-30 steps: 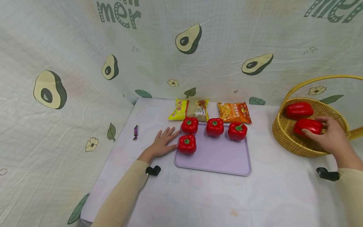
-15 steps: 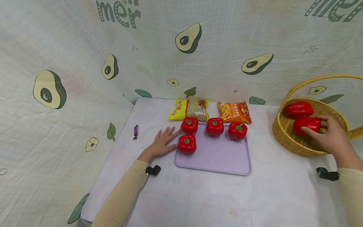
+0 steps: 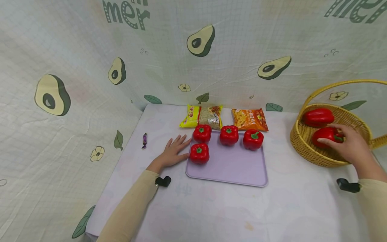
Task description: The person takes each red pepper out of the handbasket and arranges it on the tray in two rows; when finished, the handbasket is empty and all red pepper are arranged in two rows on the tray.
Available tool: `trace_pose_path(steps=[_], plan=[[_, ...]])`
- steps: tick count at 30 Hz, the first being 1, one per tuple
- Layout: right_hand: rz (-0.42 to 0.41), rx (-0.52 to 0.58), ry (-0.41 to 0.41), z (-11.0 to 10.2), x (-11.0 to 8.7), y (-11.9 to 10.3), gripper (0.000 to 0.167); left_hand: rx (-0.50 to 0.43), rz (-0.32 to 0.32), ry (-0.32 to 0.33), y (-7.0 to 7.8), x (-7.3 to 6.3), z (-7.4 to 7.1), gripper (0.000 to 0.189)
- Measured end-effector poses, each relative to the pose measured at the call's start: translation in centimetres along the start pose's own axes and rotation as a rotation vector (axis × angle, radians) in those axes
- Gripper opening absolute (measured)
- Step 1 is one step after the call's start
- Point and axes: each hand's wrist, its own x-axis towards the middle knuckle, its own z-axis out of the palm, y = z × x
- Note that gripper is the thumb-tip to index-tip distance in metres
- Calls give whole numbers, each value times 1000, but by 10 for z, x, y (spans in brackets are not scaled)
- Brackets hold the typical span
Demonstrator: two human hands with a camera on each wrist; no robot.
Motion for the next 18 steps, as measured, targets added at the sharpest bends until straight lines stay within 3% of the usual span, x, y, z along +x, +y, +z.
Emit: trace_pose_path(steps=[6,12,18], plan=[[2,13,-25,2,2,3,92,-5,4,4,-1,0,1,77],[-37,8,-36,0,-1,3,80,-8,3,1,-1,0,0,77],[12,18,-41,1,-2,0,90,-2,2,-5,-2,1,0,77]])
